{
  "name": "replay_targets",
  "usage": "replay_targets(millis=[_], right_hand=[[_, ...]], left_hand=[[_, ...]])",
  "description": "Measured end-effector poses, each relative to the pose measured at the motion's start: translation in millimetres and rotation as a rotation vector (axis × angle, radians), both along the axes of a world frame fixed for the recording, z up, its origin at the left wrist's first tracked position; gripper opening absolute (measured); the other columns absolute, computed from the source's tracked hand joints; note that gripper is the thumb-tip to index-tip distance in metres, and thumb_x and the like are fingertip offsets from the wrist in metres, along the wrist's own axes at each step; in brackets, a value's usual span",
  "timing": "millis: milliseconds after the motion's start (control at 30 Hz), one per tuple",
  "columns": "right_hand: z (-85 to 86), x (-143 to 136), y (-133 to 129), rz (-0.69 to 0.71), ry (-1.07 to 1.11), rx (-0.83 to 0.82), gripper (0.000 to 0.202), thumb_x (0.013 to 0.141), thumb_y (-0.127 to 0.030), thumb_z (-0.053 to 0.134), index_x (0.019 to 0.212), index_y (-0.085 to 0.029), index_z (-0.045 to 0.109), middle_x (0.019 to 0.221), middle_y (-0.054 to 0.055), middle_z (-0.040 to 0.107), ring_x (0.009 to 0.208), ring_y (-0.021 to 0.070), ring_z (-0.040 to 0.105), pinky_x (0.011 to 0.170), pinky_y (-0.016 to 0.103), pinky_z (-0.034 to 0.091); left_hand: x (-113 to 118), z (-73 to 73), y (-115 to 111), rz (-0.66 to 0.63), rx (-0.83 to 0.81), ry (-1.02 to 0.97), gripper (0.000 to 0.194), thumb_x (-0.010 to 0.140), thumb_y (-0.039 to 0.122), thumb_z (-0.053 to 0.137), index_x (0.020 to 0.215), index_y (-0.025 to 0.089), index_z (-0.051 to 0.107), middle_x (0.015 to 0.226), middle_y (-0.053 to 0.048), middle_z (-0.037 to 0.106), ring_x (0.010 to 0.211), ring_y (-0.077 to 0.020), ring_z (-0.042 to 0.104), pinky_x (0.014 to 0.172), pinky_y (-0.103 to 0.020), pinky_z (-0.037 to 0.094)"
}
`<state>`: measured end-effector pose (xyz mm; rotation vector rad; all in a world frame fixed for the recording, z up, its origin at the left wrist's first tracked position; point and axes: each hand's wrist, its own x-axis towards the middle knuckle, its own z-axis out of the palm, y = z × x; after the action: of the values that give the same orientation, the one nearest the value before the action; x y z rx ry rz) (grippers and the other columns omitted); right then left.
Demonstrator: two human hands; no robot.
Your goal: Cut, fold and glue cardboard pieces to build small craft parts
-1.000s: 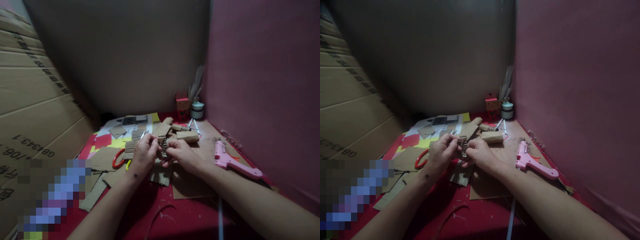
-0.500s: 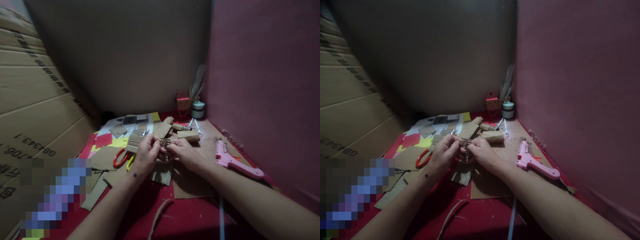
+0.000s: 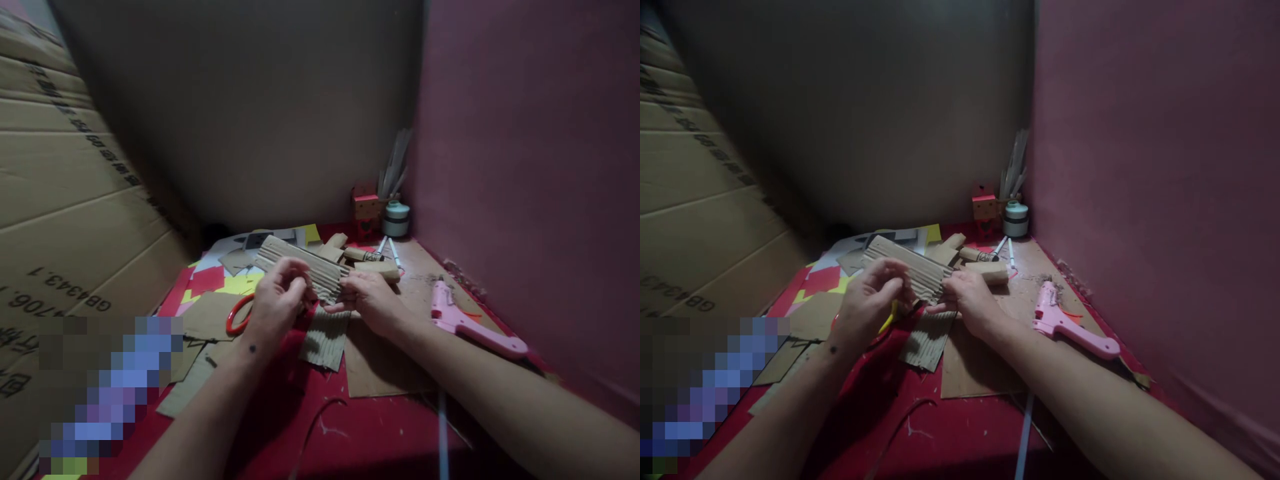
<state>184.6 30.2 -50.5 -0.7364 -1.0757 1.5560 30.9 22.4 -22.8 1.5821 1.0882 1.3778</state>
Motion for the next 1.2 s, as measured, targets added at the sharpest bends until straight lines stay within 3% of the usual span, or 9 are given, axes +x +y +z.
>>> replay_targets(millis=[167,333,500,667,933,1033,1200], right_hand=[[0.5,-4,-3,0.000,-0.002,0.025,0.007,0.068,-0.021,0.056,0.063,-0.015,0.057,0.059,0.000,0.059,0.054,0.0114,0.056,0.057,0.028,0.051],[2.6,-6,-11,-0.082,-0.218,0.253,0.017,0.075,-0.021,0.049,0.069,-0.014,0.063,0.063,0.000,0.061,0.062,0.0122,0.056,0.061,0.025,0.047],[-0.9,-5,-16,-0.256,-0.530,0.515,0.024,0.081,-0.016,0.044,0.078,-0.015,0.067,0.063,-0.001,0.061,0.061,0.0124,0.054,0.059,0.023,0.042],[-4.7,-5,-18,-0.291,-0.619,0.635,0.028,0.081,-0.010,0.042,0.088,-0.016,0.069,0.066,-0.001,0.063,0.061,0.0124,0.055,0.060,0.023,0.042],[-8.4,-4,-19,-0.325,-0.677,0.682,0.034,0.081,-0.009,0.043,0.105,-0.017,0.066,0.083,0.004,0.070,0.074,0.0164,0.063,0.069,0.026,0.045],[-7.7,-5,-21,-0.301,-0.645,0.664,0.029,0.081,-0.010,0.044,0.093,-0.018,0.069,0.078,0.002,0.069,0.069,0.0146,0.061,0.065,0.024,0.045],[0.1,-8,-20,-0.224,-0.441,0.447,0.024,0.079,-0.016,0.044,0.072,-0.016,0.067,0.063,-0.001,0.062,0.061,0.0125,0.057,0.061,0.024,0.046]], left_hand=[[9,-9.8,-3,0.009,0.011,0.307,0.016,0.079,0.031,0.053,0.078,0.018,0.061,0.060,0.001,0.062,0.054,-0.0139,0.061,0.043,-0.020,0.045],[14,-13.9,-2,0.142,0.140,0.526,0.016,0.081,0.028,0.053,0.076,0.017,0.063,0.064,-0.002,0.065,0.053,-0.0136,0.060,0.046,-0.021,0.043],[15,-15.8,-4,0.174,0.234,0.602,0.015,0.083,0.026,0.051,0.078,0.017,0.062,0.066,-0.003,0.065,0.054,-0.0130,0.059,0.049,-0.022,0.043],[17,-11.9,-7,0.204,0.207,0.651,0.013,0.081,0.021,0.050,0.074,0.017,0.060,0.058,0.000,0.061,0.047,-0.0111,0.054,0.048,-0.022,0.038],[26,-4.6,-11,0.294,0.207,0.764,0.015,0.075,0.017,0.047,0.060,0.018,0.049,0.053,0.002,0.051,0.049,-0.0113,0.046,0.049,-0.022,0.031],[26,-3.7,-11,0.319,0.242,0.778,0.014,0.072,0.016,0.048,0.059,0.019,0.047,0.049,0.004,0.045,0.047,-0.0107,0.042,0.049,-0.023,0.028],[22,-3.5,-7,0.261,0.170,0.668,0.013,0.071,0.016,0.048,0.058,0.019,0.048,0.048,0.005,0.045,0.046,-0.0098,0.043,0.047,-0.021,0.030]])
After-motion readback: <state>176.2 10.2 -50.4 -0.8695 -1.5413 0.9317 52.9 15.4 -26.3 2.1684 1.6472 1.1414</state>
